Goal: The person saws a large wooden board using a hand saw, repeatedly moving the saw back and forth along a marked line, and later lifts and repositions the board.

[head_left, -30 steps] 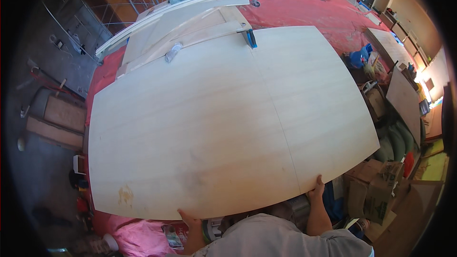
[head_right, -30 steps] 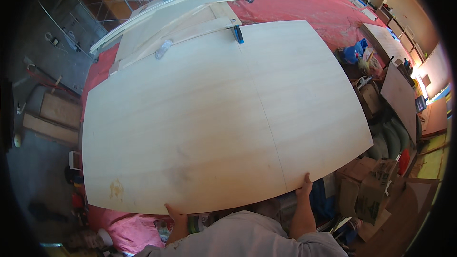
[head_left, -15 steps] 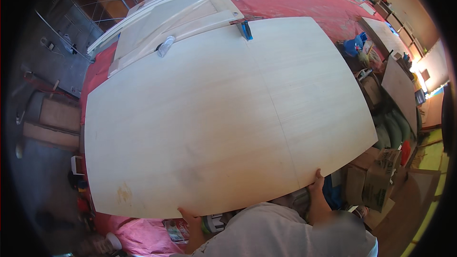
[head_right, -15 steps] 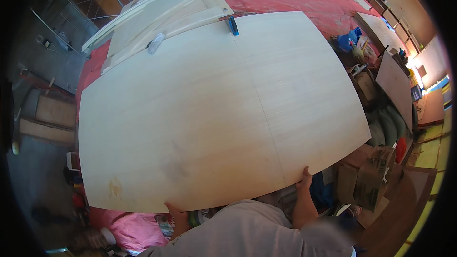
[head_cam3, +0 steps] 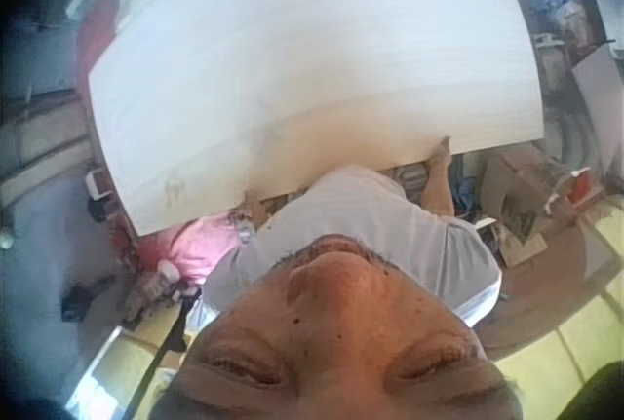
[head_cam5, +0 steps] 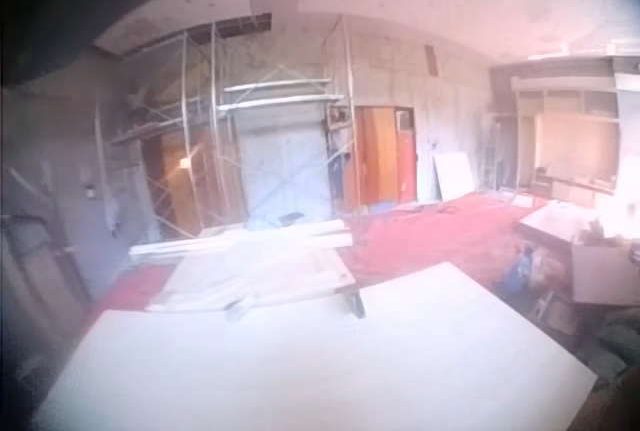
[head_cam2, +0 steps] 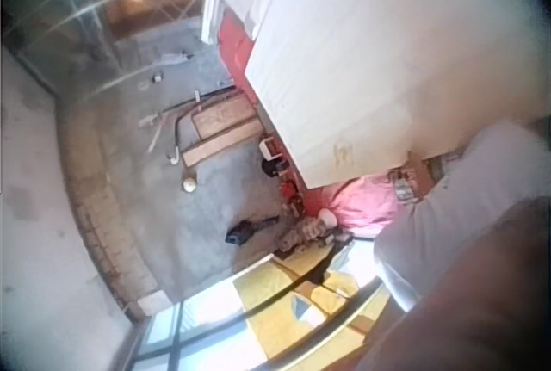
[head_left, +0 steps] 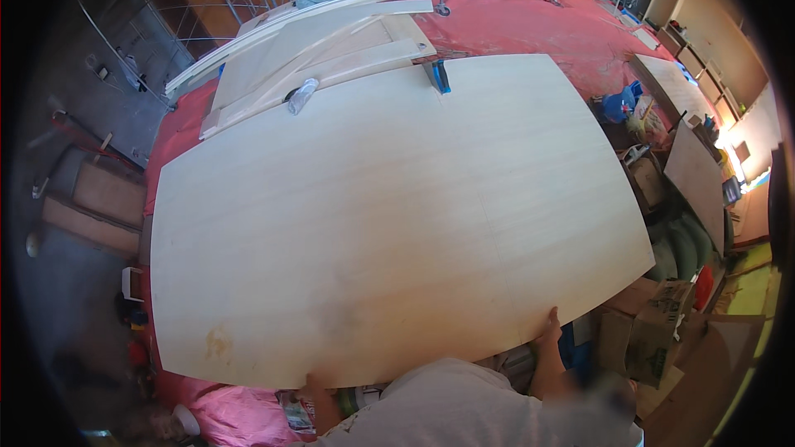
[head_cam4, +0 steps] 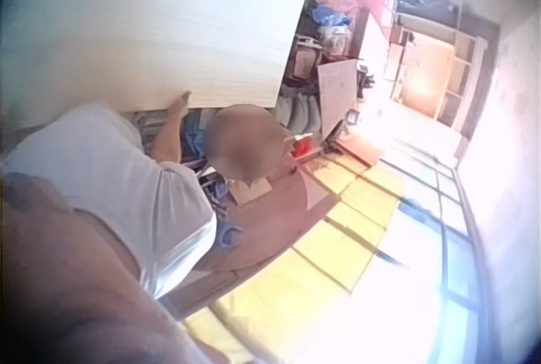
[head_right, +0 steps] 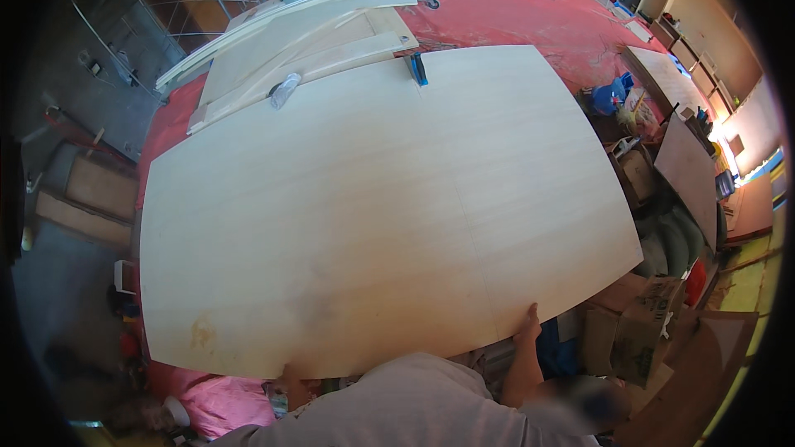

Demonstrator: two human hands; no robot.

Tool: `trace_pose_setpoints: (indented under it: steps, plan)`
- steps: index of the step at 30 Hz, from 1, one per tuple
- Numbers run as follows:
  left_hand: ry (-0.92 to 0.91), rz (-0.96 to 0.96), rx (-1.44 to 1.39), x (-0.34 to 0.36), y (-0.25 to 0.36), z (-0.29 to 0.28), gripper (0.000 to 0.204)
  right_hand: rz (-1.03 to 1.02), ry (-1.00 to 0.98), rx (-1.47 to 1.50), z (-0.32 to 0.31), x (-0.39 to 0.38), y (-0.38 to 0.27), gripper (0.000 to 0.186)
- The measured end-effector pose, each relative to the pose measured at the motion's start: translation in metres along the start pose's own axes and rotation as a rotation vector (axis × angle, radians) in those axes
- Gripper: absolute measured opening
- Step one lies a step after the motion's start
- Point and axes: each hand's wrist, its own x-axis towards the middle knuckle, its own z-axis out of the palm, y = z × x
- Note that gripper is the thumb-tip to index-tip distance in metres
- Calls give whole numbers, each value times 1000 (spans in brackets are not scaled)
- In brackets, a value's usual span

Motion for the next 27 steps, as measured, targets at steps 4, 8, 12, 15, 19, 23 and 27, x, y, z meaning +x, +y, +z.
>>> trace_pose_setpoints:
  steps: [4,8,12,15,19,23,27]
  plan:
    - [393,744,407,48,89,27,75,-192,343,-452,29,-23,-10,70]
    - [-119,1108,251,4,224,196,72,-795,586,-1087,38,-20,-47,65]
    - [-432,1453,419,-84,324,366,77,-864,39,-924,177,-35,-88,59]
    - [-402,1598,522,-134,368,460,75,-857,-364,-811,332,-38,-101,57]
    - [-68,1613,654,-164,373,525,78,-1154,-623,-830,553,-56,-92,51]
    - [-188,1564,746,-178,367,533,85,-1480,-633,-903,726,37,-68,80]
    - [-174,1573,747,-176,368,533,84,-1415,-562,-1112,864,74,-45,81]
